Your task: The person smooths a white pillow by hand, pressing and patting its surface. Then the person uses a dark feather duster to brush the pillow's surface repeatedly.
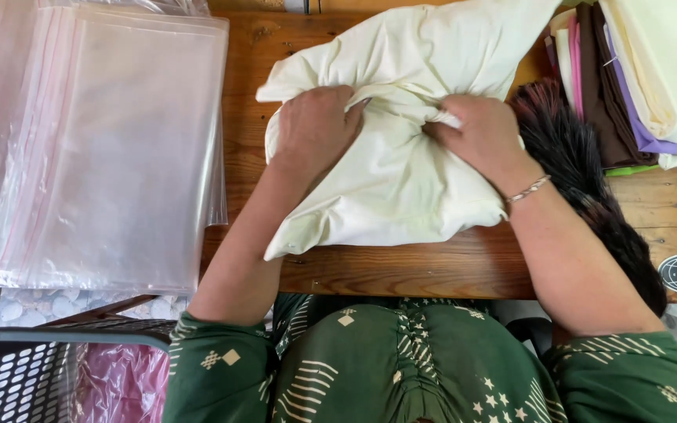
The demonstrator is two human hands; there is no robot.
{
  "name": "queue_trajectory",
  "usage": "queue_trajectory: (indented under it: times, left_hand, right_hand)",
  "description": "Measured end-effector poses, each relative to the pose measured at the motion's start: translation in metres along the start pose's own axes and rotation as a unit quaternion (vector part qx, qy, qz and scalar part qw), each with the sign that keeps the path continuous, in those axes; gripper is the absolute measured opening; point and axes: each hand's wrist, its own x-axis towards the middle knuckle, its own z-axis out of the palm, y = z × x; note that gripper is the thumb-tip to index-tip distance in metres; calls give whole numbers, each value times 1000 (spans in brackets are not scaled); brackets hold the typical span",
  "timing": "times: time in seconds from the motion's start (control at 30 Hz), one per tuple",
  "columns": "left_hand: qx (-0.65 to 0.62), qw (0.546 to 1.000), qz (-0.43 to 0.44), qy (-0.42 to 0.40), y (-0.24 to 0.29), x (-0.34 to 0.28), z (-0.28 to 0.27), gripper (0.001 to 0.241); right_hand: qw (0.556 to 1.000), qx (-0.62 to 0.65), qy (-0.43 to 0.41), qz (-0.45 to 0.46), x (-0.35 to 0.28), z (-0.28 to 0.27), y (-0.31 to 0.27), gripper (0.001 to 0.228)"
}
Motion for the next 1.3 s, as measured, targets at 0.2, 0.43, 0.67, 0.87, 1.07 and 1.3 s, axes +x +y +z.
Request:
queue_trajectory:
  times: [0.2, 0.43, 0.67, 0.87, 1.07, 1.3]
  left_hand:
    - [-105, 994, 22, -17, 16, -46, -89, 68]
    - [-64, 988, -47, -132, 16, -18, -56, 95]
    - [-78, 983, -23, 163, 25, -61, -58, 33]
    - [-37, 997, -24, -69, 55, -141, -108, 44]
    - [12, 994, 109, -10, 77, -140, -96, 65]
    - [46, 976, 86, -193, 108, -117, -33, 82]
  right_hand:
    - [996, -47, -46, 66, -38, -109, -59, 68]
    - [970, -115, -169, -134, -98, -64, -139, 92]
    - [962, -83, 165, -200, -87, -82, -90, 19]
    - [991, -120, -45, -49, -135, -148, -37, 47]
    - [994, -19, -109, 5, -140, -147, -93, 58]
    - [973, -47, -211, 85, -98, -49, -105, 72]
